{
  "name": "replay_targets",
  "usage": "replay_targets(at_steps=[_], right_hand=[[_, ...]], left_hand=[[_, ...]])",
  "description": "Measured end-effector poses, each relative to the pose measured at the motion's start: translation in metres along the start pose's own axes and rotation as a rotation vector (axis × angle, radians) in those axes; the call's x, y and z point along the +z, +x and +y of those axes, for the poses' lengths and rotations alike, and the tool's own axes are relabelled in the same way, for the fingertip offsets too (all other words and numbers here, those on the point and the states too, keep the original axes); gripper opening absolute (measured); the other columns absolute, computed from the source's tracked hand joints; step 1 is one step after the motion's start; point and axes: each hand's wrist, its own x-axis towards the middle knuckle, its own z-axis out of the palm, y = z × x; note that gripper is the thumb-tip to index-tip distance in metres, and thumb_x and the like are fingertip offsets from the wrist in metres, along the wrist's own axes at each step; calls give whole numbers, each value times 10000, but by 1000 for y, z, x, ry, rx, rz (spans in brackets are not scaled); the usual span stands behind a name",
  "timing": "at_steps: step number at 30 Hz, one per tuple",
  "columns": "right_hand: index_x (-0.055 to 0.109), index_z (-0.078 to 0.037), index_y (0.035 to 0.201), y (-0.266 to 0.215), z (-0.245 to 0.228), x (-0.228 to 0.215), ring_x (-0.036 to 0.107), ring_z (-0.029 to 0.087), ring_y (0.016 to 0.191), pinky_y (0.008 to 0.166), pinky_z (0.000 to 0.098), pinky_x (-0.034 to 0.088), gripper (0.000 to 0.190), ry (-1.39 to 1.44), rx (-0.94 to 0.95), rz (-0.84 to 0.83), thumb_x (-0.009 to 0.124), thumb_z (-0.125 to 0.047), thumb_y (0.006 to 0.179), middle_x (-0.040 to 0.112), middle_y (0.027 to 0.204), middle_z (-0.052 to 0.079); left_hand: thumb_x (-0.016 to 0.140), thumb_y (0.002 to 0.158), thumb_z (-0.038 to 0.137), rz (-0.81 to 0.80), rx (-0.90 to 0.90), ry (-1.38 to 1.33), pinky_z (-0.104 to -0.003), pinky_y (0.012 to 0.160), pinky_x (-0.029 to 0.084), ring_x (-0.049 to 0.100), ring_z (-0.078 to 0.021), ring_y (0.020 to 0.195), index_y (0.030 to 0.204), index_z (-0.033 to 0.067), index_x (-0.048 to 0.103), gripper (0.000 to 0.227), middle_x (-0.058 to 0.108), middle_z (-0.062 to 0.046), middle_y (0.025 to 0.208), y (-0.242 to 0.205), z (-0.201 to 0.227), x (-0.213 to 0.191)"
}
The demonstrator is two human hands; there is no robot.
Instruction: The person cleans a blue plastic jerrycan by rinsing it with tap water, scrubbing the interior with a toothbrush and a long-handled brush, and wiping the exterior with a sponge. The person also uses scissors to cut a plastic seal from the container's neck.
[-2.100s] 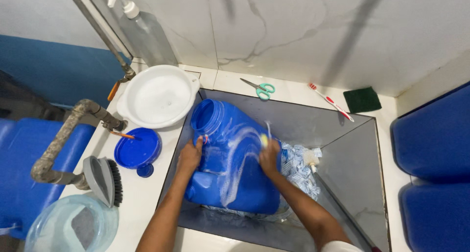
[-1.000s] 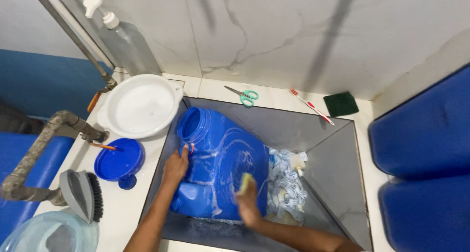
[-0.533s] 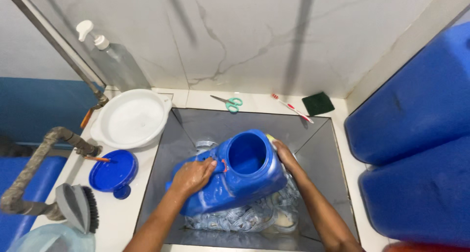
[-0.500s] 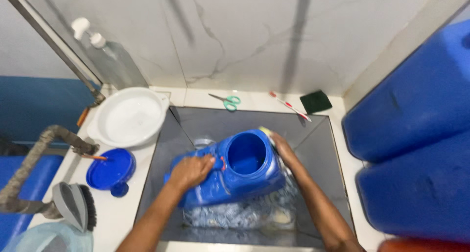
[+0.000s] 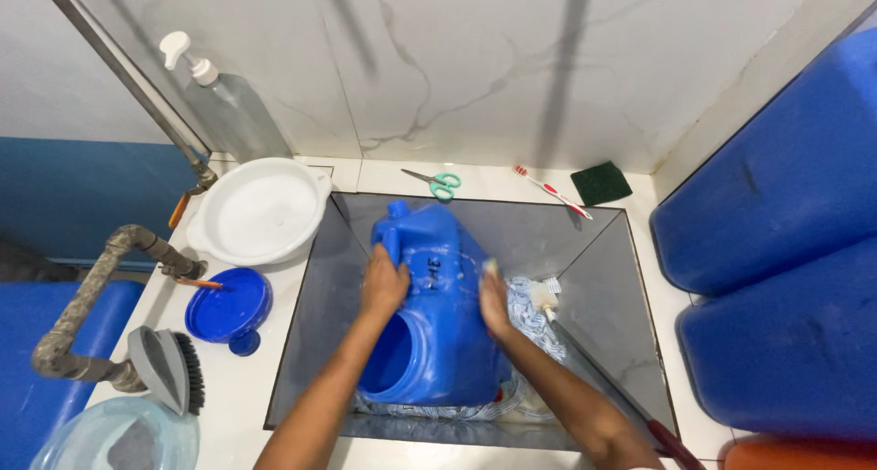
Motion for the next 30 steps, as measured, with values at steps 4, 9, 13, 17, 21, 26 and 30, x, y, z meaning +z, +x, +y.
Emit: replay_targets(at_steps=[4, 9, 13, 17, 21, 26, 30], right_hand=[[558, -16, 1280, 16, -115, 48, 504, 389, 1249, 1075, 473, 378, 410, -299, -657, 200, 488, -333, 1028, 554, 1321, 214], [649, -18, 1059, 20, -189, 7, 590, 409, 1061, 954, 496, 465, 279, -364, -612, 59, 589, -277, 975, 614, 1116, 217], [668, -30, 991, 28, -200, -1, 591, 405, 1059, 989, 522, 458, 241, -553, -411, 180, 556, -235, 1053, 663, 1039, 198], [657, -36, 942, 18, -182, 13, 586, 428, 1023, 903, 505, 482, 185, -643, -767, 78, 603, -211, 919, 634, 1044, 245], [683, -34, 1033, 22, -148, -16, 612, 390, 1019, 930, 509, 472, 249, -736, -739, 127, 536, -175, 890, 661, 1030, 169], [466, 82, 1443, 80, -106, -57, 349, 295, 1424, 1153, 401, 237, 511, 67, -358, -417, 341, -334, 1176, 454, 1503, 186], [694, 29, 1216, 119, -76, -28, 661, 253, 1164, 1069, 342, 478, 510, 154, -302, -820, 399, -378, 1128, 718, 1231, 162]], left_hand=[[658, 872, 213, -105, 47, -128, -571, 813, 538, 698, -492, 916, 1337, 34, 479, 530, 708, -306, 985, -25, 19, -10], [685, 897, 250, -112, 297, -125, -591, 748, 504, 672, -508, 869, 1317, 51, 528, 490, 702, -296, 849, -47, 44, -38], [664, 919, 303, -169, 229, -199, -554, 741, 522, 697, -476, 839, 1279, 68, 562, 442, 705, -286, 849, -53, 46, -44], [677, 958, 333, -122, 427, -152, -539, 792, 521, 679, -481, 936, 1120, 17, 619, 360, 708, -292, 946, -51, 49, -33], [644, 928, 380, -206, 318, -204, -514, 816, 522, 681, -467, 935, 1191, 37, 652, 432, 718, -286, 955, -49, 44, -48], [652, 935, 430, -362, 446, -75, -498, 866, 533, 693, -439, 986, 1329, 77, 592, 532, 729, -270, 1013, -63, 39, -62], [685, 899, 472, -411, 394, 66, -496, 875, 529, 683, -442, 989, 1392, 134, 571, 608, 717, -271, 1027, -65, 36, -60]])
